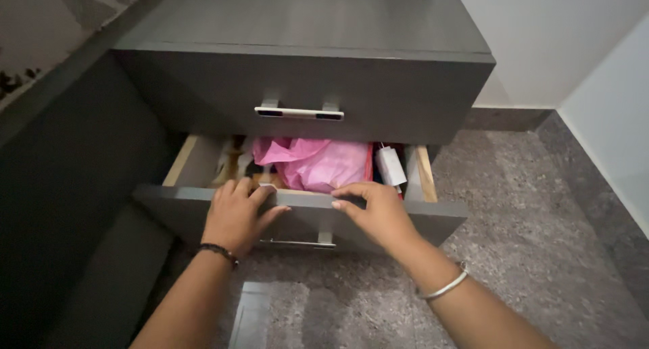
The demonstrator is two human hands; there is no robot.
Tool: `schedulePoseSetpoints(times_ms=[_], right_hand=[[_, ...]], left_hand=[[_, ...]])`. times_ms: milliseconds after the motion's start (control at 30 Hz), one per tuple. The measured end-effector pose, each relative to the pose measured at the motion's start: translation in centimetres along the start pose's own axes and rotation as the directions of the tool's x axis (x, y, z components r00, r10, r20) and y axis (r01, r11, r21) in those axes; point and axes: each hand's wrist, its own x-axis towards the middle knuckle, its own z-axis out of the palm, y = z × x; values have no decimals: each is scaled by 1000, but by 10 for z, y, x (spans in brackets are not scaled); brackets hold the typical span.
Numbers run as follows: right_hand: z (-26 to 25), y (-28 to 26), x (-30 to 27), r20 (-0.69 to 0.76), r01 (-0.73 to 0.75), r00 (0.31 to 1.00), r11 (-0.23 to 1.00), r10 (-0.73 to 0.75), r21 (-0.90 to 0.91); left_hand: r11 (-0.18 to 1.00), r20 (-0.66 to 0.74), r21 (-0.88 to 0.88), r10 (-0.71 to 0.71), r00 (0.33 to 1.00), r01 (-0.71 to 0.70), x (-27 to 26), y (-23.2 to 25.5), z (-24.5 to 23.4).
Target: The person opens and closes multiple drawers and closet doors in a bedroom. They pull open drawers containing folded clothes and personal items, then close them, and also open and close the main closet doors.
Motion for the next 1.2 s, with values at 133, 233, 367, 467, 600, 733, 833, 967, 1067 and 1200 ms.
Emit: schedulePoseSetpoints(times_ms=[133,233,367,467,600,733,833,967,1067,1200], right_hand=[[-6,-1,-7,31,15,999,1000,-15,-8],[-8,3,-2,71,25,997,1000,-24,-7],[-7,10,16,179,-9,984,1000,12,-14],[-4,17,26,237,5,972,999,7,-53],[-7,23,34,214,-38,975,994,59,-102],[-16,26,43,219,-49,974,998,59,-48],[-18,28,45,250,-64,966,997,72,-39],[-24,34,46,248,-49,967,996,65,-70],[-21,34,43,233,-27,971,997,45,-79],[-25,38,42,194,23,981,998,-12,-54]], left_hand=[[995,-151,56,84,985,-76,-7,1,15],[999,-163,30,32,986,-27,-10,3,28],[998,-226,37,-45,973,55,-6,9,46],[992,-293,83,-66,954,94,4,15,60],[989,-300,26,-132,945,146,12,23,64],[981,-279,-31,-193,941,193,21,35,61],[972,-255,-18,-230,939,233,20,44,60],[963,-236,-62,-270,934,262,26,53,62],[948,-255,-42,-315,914,315,20,56,63],[885,-231,25,-448,864,465,22,65,74]])
